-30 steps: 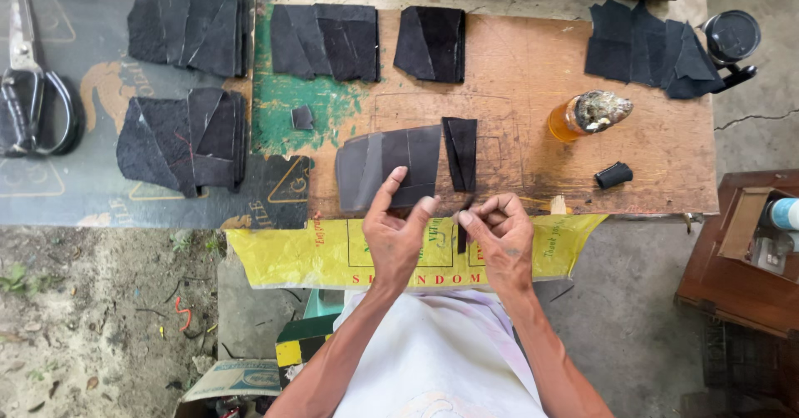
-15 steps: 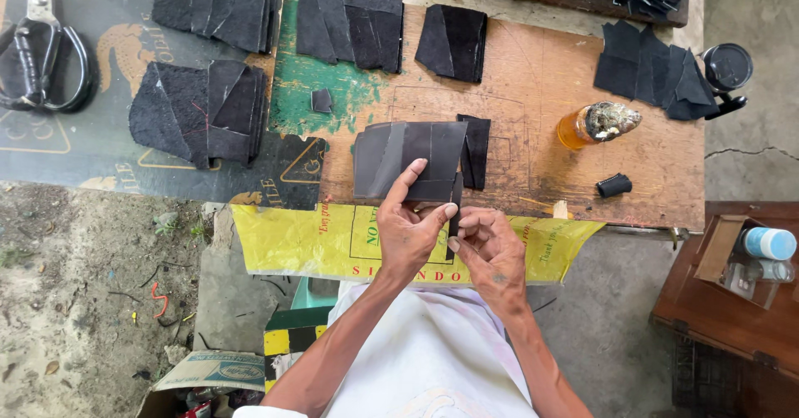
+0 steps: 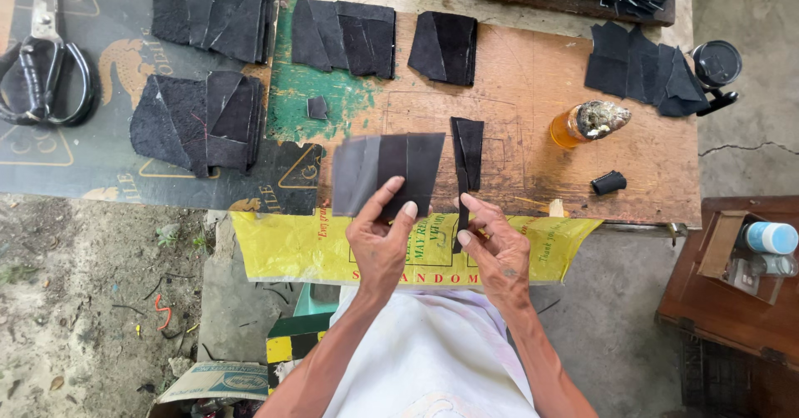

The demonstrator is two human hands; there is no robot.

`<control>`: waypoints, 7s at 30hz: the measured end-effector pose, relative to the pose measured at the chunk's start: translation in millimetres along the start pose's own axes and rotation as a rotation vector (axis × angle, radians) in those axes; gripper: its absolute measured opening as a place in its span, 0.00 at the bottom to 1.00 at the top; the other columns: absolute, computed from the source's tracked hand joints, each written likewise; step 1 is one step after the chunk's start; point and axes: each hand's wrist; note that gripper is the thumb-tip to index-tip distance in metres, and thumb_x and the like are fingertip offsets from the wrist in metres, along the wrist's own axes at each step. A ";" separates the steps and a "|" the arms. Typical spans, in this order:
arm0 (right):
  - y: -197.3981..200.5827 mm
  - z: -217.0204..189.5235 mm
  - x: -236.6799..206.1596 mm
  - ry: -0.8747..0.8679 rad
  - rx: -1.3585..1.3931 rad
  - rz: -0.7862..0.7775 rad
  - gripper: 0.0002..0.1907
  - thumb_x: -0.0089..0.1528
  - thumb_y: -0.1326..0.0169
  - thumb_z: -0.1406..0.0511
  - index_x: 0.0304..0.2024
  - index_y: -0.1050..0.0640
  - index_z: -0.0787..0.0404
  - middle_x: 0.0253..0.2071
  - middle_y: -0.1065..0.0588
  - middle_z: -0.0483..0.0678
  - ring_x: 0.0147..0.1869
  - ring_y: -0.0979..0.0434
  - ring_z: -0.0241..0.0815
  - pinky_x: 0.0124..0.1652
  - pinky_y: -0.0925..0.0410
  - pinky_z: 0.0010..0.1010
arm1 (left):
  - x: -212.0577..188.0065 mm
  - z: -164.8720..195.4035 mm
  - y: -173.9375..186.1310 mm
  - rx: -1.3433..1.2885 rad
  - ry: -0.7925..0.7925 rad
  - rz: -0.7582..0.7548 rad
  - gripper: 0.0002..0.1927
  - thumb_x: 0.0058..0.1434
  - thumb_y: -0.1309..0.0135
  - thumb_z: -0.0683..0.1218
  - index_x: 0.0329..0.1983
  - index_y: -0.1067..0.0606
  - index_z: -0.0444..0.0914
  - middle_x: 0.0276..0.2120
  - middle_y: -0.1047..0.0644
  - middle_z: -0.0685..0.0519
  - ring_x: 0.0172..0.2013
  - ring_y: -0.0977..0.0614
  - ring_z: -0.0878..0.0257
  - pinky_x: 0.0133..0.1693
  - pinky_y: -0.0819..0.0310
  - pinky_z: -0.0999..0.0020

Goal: The person aligns and folds several small black leather pieces on a workbench, pressing the edges together to form a layered assembly. The person repeatedly adjusts the alignment and folds the pieces into a compact stack.

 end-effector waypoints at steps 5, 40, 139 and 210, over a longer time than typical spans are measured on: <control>-0.4 -4.8 3.8 0.016 -0.033 0.030 0.33 0.59 0.45 0.82 0.67 0.29 0.67 0.58 0.28 0.45 0.44 0.28 0.29 0.43 0.29 0.18 | -18.6 -6.3 -12.9 -0.188 0.023 -0.053 0.22 0.65 0.46 0.34 0.63 0.30 0.26 0.50 0.21 0.44 0.43 0.16 0.64 0.47 0.15 0.68; 13.8 -8.0 22.4 -0.057 -0.037 -0.059 0.41 0.57 0.46 0.82 0.73 0.39 0.69 0.52 0.23 0.50 0.40 0.26 0.29 0.40 0.29 0.18 | -19.7 -27.8 -16.1 -0.202 0.099 -0.152 0.22 0.67 0.51 0.33 0.65 0.32 0.26 0.55 0.24 0.40 0.48 0.16 0.58 0.46 0.17 0.61; 24.2 -2.8 33.9 -0.086 -0.043 -0.027 0.23 0.61 0.43 0.78 0.60 0.24 0.70 0.48 0.24 0.46 0.41 0.23 0.31 0.42 0.26 0.21 | -2.7 -35.8 -25.2 -0.281 0.200 -0.192 0.28 0.64 0.47 0.32 0.69 0.35 0.27 0.58 0.25 0.38 0.47 0.16 0.56 0.45 0.18 0.62; 13.8 -2.2 28.5 -0.033 -0.103 0.033 0.25 0.59 0.43 0.81 0.60 0.25 0.72 0.47 0.26 0.45 0.41 0.22 0.30 0.38 0.28 0.17 | -7.9 -35.4 -27.0 -0.168 0.132 -0.152 0.27 0.64 0.46 0.31 0.67 0.32 0.28 0.49 0.20 0.43 0.43 0.16 0.64 0.46 0.14 0.69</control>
Point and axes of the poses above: each hand's wrist, its own x-axis towards the middle knuckle, its own y-axis out of the back of the hand, z = x × y
